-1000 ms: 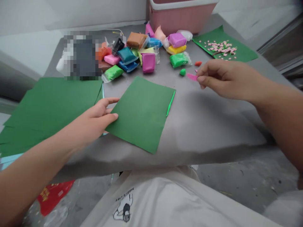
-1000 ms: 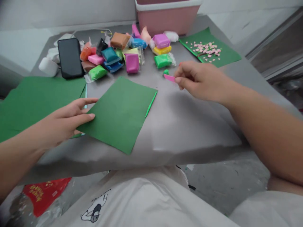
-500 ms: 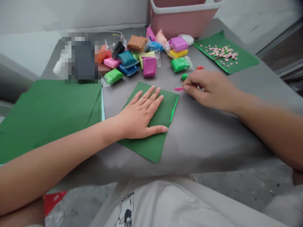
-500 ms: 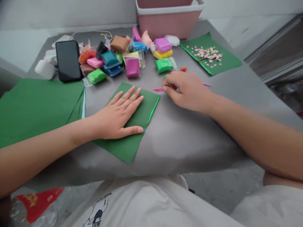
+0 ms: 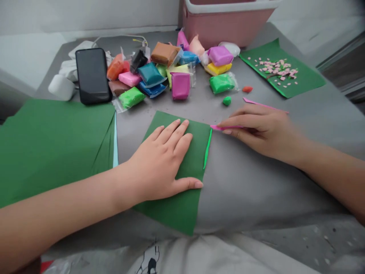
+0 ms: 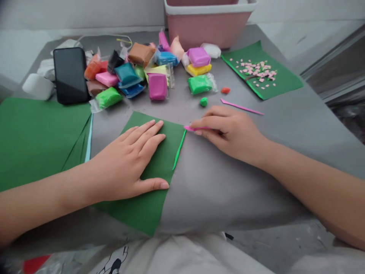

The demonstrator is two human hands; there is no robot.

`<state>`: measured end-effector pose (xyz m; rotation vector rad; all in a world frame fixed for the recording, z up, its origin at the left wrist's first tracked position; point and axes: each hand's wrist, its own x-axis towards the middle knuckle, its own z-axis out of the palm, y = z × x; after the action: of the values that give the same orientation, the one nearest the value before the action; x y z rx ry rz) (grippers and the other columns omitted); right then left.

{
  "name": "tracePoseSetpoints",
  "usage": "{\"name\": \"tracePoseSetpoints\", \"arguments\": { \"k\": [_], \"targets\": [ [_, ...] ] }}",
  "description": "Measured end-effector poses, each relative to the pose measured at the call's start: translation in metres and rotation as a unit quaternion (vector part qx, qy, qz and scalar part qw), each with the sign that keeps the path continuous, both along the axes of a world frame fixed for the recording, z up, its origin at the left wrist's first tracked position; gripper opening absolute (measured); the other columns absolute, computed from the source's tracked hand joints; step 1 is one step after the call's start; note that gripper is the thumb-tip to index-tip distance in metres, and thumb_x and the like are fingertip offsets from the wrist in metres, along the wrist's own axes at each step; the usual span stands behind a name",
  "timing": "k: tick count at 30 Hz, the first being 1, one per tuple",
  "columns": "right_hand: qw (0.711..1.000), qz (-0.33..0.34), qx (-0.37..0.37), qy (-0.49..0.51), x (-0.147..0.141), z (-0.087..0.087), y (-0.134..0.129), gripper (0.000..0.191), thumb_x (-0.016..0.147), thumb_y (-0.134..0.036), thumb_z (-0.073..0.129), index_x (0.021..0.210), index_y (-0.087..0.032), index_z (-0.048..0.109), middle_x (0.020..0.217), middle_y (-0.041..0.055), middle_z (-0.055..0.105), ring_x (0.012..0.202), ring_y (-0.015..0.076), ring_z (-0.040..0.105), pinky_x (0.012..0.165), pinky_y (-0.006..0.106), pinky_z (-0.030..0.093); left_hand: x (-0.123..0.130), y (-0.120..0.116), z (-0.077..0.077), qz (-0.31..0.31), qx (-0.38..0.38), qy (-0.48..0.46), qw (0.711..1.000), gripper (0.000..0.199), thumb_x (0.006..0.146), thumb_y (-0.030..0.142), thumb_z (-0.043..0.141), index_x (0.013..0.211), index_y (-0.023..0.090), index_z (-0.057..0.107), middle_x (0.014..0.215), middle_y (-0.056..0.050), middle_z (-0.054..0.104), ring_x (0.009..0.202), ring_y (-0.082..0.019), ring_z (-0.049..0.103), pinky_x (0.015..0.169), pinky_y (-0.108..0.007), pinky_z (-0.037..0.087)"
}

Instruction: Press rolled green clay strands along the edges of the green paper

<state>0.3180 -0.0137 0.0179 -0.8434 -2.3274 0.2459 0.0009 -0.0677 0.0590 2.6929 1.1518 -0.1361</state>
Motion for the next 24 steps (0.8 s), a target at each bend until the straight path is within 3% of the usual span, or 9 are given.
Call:
{"name": "tracePoseSetpoints", "arguments": {
  "k": [4,8,16,24],
  "targets": [
    [0.999,0.028,0.018,0.004,0.002,0.002,-0.003,0.023,0.115,-0.018,0.073,0.125,-0.031,0.088,0.105,0.0046,0.084,0.088,0.0189,0.081,0.080,0.030,0.066,-0.008,0.003,-0.012,-0.027,0.017,-0.039,0.999,0.118,0.108,0.094,0.052,0.182,0.002,0.048,0.196,-0.029,0.027,0.185,-0.050,0.030,0.147,-0.071,0.036],
    [0.998,0.050,0.028,0.004,0.004,0.001,-0.003,0.024,0.116,-0.022,0.072,0.129,-0.033,0.089,0.103,0.0048,0.083,0.085,0.0188,0.080,0.077,0.031,0.065,-0.014,0.002,-0.019,-0.038,0.032,-0.055,0.997,0.114,0.112,0.092,0.041,0.188,0.007,0.040,0.197,-0.025,0.025,0.185,-0.048,0.030,0.148,-0.070,0.035],
    [0.999,0.038,0.027,-0.017,0.005,0.000,-0.005,0.030,0.118,-0.021,0.067,0.130,-0.036,0.090,0.104,0.0054,0.084,0.088,0.0205,0.080,0.079,0.034,0.066,-0.013,0.002,-0.019,-0.028,0.032,-0.059,0.997,0.113,0.110,0.093,0.045,0.189,0.012,0.041,0.198,-0.021,0.029,0.185,-0.047,0.032,0.149,-0.066,0.034],
    [0.995,0.042,0.082,-0.036,0.005,-0.004,-0.003,0.030,0.118,-0.018,0.066,0.130,-0.034,0.088,0.104,0.0063,0.082,0.088,0.0215,0.078,0.079,0.034,0.063,-0.013,0.001,-0.020,-0.046,0.056,-0.063,0.995,0.111,0.114,0.090,0.038,0.188,0.006,0.040,0.196,-0.025,0.028,0.184,-0.050,0.034,0.146,-0.071,0.038]
  ]
}}
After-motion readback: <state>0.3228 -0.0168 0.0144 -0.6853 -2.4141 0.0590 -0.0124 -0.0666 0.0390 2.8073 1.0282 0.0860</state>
